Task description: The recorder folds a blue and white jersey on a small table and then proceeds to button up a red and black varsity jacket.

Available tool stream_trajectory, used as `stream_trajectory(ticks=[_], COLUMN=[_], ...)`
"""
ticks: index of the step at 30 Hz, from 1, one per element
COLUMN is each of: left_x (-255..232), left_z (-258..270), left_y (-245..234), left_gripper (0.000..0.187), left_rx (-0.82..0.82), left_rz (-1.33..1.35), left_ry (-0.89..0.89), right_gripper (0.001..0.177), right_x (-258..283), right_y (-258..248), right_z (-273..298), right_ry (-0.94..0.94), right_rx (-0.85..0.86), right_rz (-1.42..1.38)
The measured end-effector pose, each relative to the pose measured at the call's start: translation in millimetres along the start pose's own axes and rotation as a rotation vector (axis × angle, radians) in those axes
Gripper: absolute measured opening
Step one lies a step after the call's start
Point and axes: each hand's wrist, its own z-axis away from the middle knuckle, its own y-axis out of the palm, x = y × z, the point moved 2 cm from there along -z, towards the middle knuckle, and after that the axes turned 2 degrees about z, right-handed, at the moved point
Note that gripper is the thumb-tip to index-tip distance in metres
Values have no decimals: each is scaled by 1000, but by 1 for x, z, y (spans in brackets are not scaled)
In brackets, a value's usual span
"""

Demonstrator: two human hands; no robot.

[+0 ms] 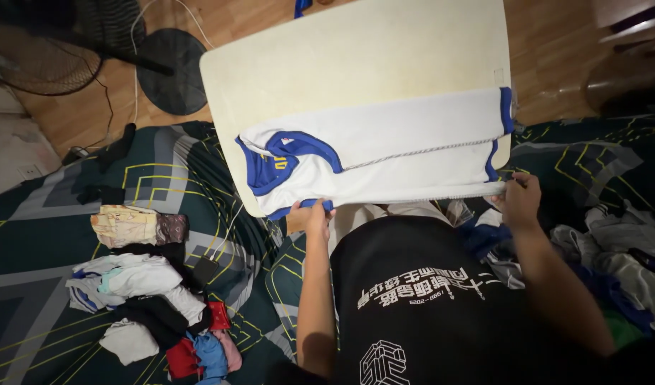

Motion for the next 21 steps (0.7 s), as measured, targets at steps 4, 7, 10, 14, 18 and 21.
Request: stream_trajectory(ticks=[4, 7, 10, 14, 18, 21], left_x=[-6, 6, 0, -27, -47, -69], left_z=[-27, -72, -91, -93, -78, -49], left_y=[19, 28, 43, 64, 62, 40], left_gripper=[63, 43, 31, 35, 43, 50], left_rx=[66, 148, 175, 174, 169, 44], left_rz=[16, 67, 155, 207, 223, -133], left_ry=[-12, -24, -56, -186, -96, 357], right_gripper=[25, 18, 20, 20, 24, 45], right_x=[32, 44, 47, 45, 35, 28], right_y=[17, 28, 41, 62, 74, 81], right_z=[-20, -45, -78, -118, -137, -129], right_ry=[3, 161, 178, 225, 88, 28], right_rx=[-4, -20, 47, -17, 113, 14], right_rz=[59, 27, -65, 39, -90, 79])
